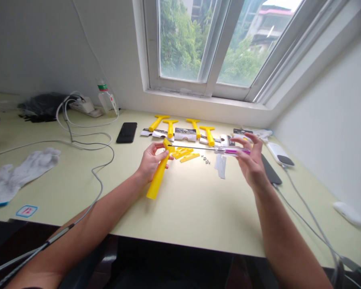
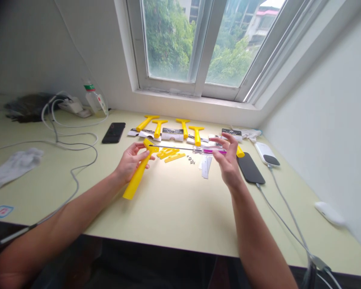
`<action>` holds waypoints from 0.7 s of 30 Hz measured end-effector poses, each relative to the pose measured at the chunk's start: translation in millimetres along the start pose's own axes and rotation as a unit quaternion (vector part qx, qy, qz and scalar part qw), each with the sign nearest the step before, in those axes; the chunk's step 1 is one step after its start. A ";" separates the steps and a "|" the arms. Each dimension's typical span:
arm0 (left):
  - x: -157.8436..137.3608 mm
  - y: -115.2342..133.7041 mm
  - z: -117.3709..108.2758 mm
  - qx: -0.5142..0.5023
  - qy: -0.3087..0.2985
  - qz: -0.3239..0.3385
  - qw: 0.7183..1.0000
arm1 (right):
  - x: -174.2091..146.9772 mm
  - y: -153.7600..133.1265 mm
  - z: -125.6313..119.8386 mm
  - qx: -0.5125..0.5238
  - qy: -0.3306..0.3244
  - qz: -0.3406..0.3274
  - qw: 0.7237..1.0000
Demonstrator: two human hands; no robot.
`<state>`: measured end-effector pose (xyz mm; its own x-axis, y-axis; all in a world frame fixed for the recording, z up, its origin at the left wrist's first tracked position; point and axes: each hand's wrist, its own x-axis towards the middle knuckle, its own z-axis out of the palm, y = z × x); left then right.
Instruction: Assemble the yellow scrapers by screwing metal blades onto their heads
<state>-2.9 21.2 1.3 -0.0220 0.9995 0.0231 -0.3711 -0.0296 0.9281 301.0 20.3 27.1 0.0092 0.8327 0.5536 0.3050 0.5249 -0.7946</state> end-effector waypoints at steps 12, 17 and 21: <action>-0.7 0.4 1.7 0.019 -0.001 0.001 1.000 | 1.3 -5.9 -1.7 0.022 0.012 0.072 0.997; -1.4 -0.5 1.6 0.020 0.000 0.000 1.000 | 1.7 -4.0 -3.9 0.042 -0.031 0.063 0.997; -1.0 0.0 1.6 0.022 0.003 0.003 1.000 | 1.5 -6.7 -3.3 0.005 -0.006 0.096 0.995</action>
<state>-1.4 20.3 1.9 -0.0294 0.9992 0.0267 -0.3299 -0.0349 0.9434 302.1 17.5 34.1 0.0552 0.9200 0.3879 0.2887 0.3572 -0.8883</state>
